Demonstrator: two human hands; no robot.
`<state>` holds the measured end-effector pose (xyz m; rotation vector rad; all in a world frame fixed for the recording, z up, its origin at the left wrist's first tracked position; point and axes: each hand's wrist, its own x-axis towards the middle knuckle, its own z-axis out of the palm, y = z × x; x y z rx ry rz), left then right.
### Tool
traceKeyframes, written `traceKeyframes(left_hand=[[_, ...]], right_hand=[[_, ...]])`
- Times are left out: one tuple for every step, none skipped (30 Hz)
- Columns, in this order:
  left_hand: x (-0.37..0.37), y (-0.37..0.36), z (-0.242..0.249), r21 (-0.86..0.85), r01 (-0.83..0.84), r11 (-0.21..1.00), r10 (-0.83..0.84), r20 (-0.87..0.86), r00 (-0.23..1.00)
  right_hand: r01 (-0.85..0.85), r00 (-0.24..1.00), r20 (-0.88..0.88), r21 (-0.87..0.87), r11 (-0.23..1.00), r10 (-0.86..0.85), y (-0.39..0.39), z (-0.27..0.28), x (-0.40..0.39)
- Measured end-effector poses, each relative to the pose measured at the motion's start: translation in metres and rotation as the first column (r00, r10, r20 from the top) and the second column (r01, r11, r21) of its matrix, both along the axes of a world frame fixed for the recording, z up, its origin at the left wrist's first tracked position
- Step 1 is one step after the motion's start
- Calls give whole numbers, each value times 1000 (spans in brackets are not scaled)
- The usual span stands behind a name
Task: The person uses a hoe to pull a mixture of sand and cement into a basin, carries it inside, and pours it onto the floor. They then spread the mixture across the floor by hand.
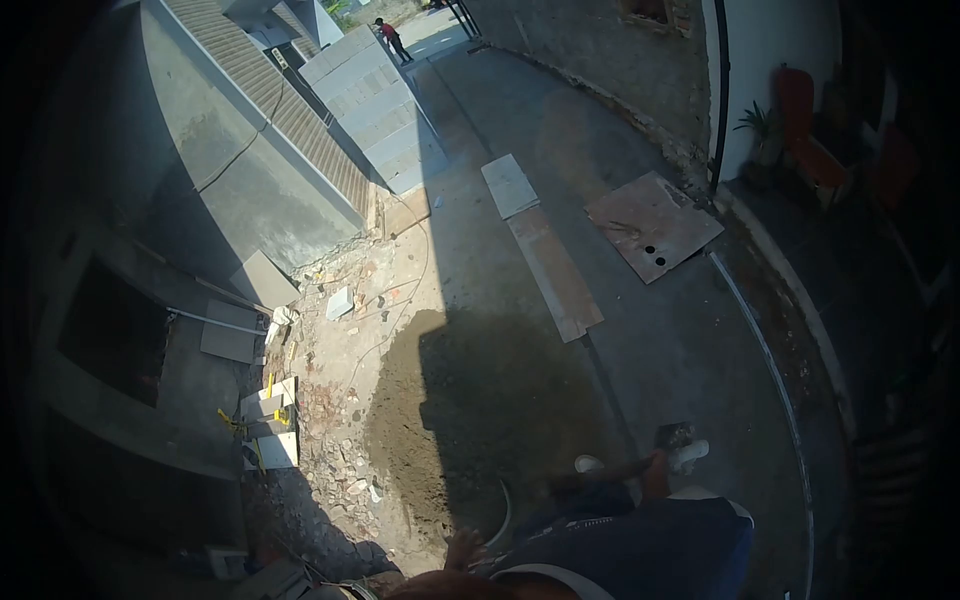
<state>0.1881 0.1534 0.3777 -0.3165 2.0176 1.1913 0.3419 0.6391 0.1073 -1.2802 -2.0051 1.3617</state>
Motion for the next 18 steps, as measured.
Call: traceKeyframes(left_hand=[[5, -2, -2, -31, 21, 999, -20, 19, 1000], [11, -2, -3, -52, 18, 998, -15, 47, 999], [16, 0, -6, -67, -1, 998, 6, 75, 997], [18, 2, -10, -78, -27, 997, 36, 105, 994], [19, 7, -13, -85, -50, 995, 61, 125, 990], [19, 11, -16, -92, -70, 993, 82, 142, 986], [19, 14, -18, -90, -87, 992, 101, 153, 983], [20, 16, -20, -87, -103, 991, 116, 164, 980], [19, 18, -24, -79, -120, 990, 132, 170, 976], [20, 19, -26, -68, -137, 988, 147, 171, 974], [23, 18, -30, -50, -157, 986, 163, 171, 972], [25, 19, -34, -29, -178, 984, 181, 170, 969], [32, 16, -39, -7, -197, 980, 195, 168, 966], [41, 12, -44, 16, -221, 975, 216, 165, 962], [51, 8, -49, 33, -247, 969, 238, 164, 957], [59, 2, -56, 50, -271, 961, 260, 161, 952], [70, -3, -63, 62, -300, 952, 287, 162, 944], [86, -11, -74, 63, -338, 939, 323, 172, 931]], right_hand=[[21, 1000, -12, -70, 997, -22, 2, -2, 2], [42, 999, -23, -128, 991, -46, 4, -2, 1], [53, 998, -33, -171, 984, -60, 7, -2, 0], [60, 997, -39, -198, 978, -69, 8, -1, -2], [59, 996, -46, -220, 974, -71, 10, -1, -3], [55, 996, -61, -235, 970, -71, 10, 0, -5], [51, 993, -86, -255, 966, -75, 11, 0, -9], [51, 987, -132, -294, 955, -93, 12, 1, -15], [63, 972, -185, -384, 921, -143, 13, 2, -21], [77, 941, -249, -505, 859, -230, 13, -3, -28], [149, 898, -200, -699, 700, -391, 20, -17, -40], [224, 823, -107, -842, 491, -558, 26, -32, -52], [268, 740, 31, -929, 254, -672, 38, -38, -53], [353, 772, 196, -923, 152, -605, 46, -14, -55], [246, 758, 52, -946, 211, -650, 33, 9, -63], [214, 781, 38, -954, 211, -623, 25, 48, -71], [280, 802, 89, -929, 240, -590, 26, 55, -75], [366, 787, 146, -892, 264, -600, 24, 55, -82]])
